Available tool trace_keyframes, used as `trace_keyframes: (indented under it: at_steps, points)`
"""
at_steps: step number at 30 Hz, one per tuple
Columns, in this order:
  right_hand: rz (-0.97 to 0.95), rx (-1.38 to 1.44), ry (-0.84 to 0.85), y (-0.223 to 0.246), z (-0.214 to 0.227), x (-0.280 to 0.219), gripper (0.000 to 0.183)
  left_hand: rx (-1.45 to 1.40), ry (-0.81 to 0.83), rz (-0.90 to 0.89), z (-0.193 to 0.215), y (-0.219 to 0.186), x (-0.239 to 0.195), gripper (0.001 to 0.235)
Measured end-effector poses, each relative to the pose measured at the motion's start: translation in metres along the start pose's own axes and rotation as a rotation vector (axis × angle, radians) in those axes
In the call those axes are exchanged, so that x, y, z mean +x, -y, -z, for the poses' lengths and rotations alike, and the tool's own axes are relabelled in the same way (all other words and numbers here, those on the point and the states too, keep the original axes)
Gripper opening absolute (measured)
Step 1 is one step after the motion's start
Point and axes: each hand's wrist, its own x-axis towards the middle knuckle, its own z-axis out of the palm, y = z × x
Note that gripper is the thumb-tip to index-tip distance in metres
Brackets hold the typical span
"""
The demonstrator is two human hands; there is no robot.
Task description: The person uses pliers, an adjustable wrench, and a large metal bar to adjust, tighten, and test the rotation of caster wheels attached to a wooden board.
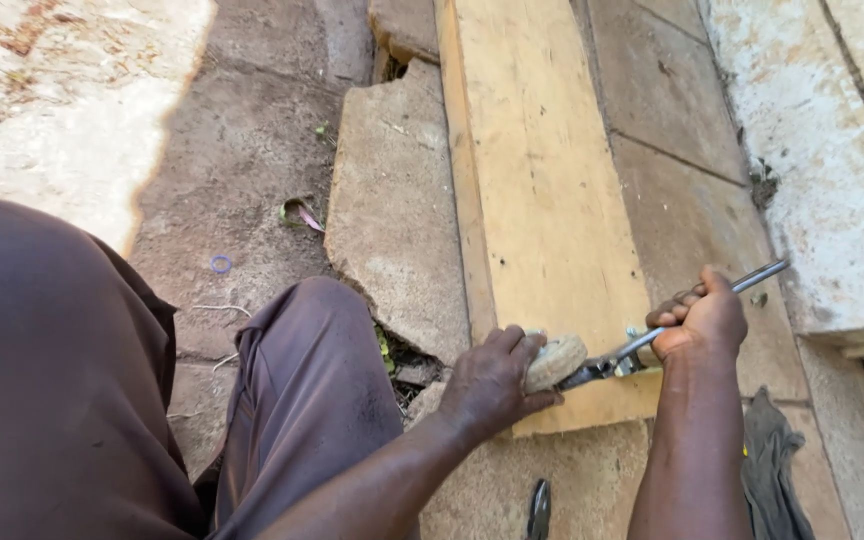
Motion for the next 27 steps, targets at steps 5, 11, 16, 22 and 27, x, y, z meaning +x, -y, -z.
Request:
trace_keyframes:
  at_steps: [5,11,16,22,27]
  points:
    - [-0.052,-0.150,0.191,-0.035,0.012,0.081,0.033,0.016,-0.216,-0.092,-0.006,0.005,-0.005,0.080]
    - [-0.144,-0.232,0.152,-0.054,0.000,0.084,0.035,0.041,-0.255,-0.081,-0.009,0.004,-0.004,0.077]
    - [-0.224,-0.229,0.146,-0.065,0.007,0.097,0.030,0.048,-0.290,-0.071,-0.012,0.002,-0.008,0.073]
    - [0.002,-0.166,0.031,-0.025,0.016,0.032,0.028,-0.041,-0.296,-0.014,-0.010,-0.002,-0.014,0.064]
    - [0.231,0.098,-0.129,0.001,-0.005,-0.063,0.037,0.085,-0.236,0.039,-0.018,0.003,-0.005,0.084]
